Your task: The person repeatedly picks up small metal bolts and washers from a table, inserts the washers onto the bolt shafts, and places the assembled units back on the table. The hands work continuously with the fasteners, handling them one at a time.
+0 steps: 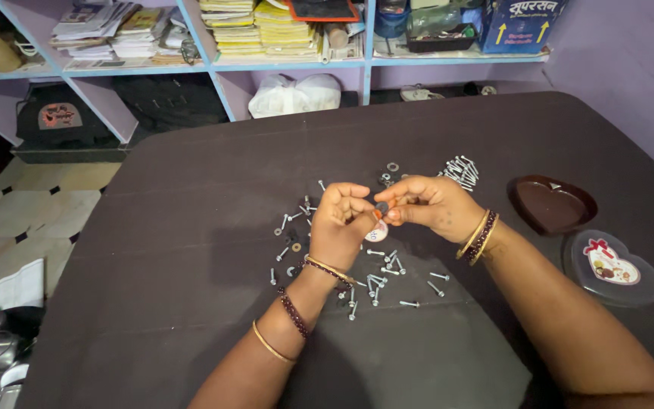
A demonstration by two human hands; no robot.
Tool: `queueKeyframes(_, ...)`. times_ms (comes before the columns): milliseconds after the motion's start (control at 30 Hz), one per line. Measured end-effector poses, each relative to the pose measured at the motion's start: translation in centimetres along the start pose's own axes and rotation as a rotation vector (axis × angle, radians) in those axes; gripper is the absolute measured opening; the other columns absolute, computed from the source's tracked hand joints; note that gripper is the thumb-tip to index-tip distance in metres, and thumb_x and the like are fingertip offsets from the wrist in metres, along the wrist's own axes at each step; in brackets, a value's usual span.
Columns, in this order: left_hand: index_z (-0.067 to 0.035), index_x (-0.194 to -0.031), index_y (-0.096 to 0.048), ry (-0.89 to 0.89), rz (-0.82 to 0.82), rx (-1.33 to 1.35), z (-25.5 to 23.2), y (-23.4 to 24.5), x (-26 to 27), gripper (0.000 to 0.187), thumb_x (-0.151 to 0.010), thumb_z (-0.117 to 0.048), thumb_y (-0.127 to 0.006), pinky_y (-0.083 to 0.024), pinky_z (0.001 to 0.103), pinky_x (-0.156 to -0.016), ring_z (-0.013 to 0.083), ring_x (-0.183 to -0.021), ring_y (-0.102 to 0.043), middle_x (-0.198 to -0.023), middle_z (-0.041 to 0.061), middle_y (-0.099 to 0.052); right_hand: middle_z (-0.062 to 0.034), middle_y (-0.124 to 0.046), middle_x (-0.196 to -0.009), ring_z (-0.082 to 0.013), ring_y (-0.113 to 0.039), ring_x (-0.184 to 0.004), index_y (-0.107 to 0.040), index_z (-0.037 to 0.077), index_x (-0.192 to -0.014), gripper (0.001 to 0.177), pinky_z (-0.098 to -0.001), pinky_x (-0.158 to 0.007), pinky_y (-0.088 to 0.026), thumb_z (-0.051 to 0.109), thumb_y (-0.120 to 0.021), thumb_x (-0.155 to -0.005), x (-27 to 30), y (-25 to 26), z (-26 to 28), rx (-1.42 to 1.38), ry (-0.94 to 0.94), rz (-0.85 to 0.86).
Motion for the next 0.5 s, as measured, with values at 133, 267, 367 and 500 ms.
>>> queueKeyframes(133, 0.003, -0.12, -0.05, 0.016, -0.023, 0.003, 0.23, 0.08, -0.1, 0.035, -0.089, 0.009, -0.064, -0.054, 0.024, -0.067, 0.0123, -0.078, -0.068, -0.09, 0.01, -0.071, -0.0068, -0.076, -0.1, -0.0133, -0.072, -0.09, -0.071, 0.0, -0.121, 0.028, -0.0284, -0.083, -0.059, 0.003, -0.066, -0.093, 0.13, 0.12, 0.11, 0.019, -0.019, -0.009)
queueKeyframes(267, 0.002, -0.122, -0.046, 0.03, -0.037, 0.07, 0.41, 0.24, -0.37, 0.037, -0.089, 0.008, -0.062, -0.054, 0.025, -0.069, 0.0114, -0.077, -0.066, -0.088, 0.009, -0.068, -0.0108, -0.078, -0.098, -0.0154, -0.074, -0.091, -0.071, -0.002, -0.118, 0.025, -0.0302, -0.084, -0.06, 0.004, -0.065, -0.095, 0.16, 0.38, -0.19, -0.004, -0.039, -0.015)
queueKeyframes(367, 0.001, -0.123, -0.043, 0.035, -0.046, 0.109, 0.29, 0.18, -0.45, 0.04, -0.088, 0.008, -0.061, -0.054, 0.025, -0.069, 0.0114, -0.076, -0.065, -0.088, 0.009, -0.068, -0.0113, -0.077, -0.099, -0.0161, -0.075, -0.092, -0.071, -0.004, -0.115, 0.022, -0.031, -0.085, -0.061, 0.002, -0.067, -0.094, -0.01, 0.47, -0.57, -0.02, -0.023, -0.02)
queueKeyframes(500, 0.0, -0.124, -0.041, 0.052, -0.065, -0.007, -0.14, 0.19, -0.1, 0.042, -0.089, 0.007, -0.061, -0.047, 0.025, -0.057, 0.0112, -0.07, -0.063, -0.088, 0.009, -0.067, -0.0094, -0.075, -0.099, -0.0147, -0.073, -0.091, -0.068, -0.002, -0.118, 0.025, -0.0296, -0.085, -0.06, -0.001, -0.068, -0.093, -0.09, 0.3, -0.54, -0.065, 0.008, 0.018)
Point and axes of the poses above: each hand's wrist, its own x-axis away from the middle knuckle, its own y-axis out of the back of the hand, z = x × y, the point moved 2 cm from there along -x, towards the middle knuckle
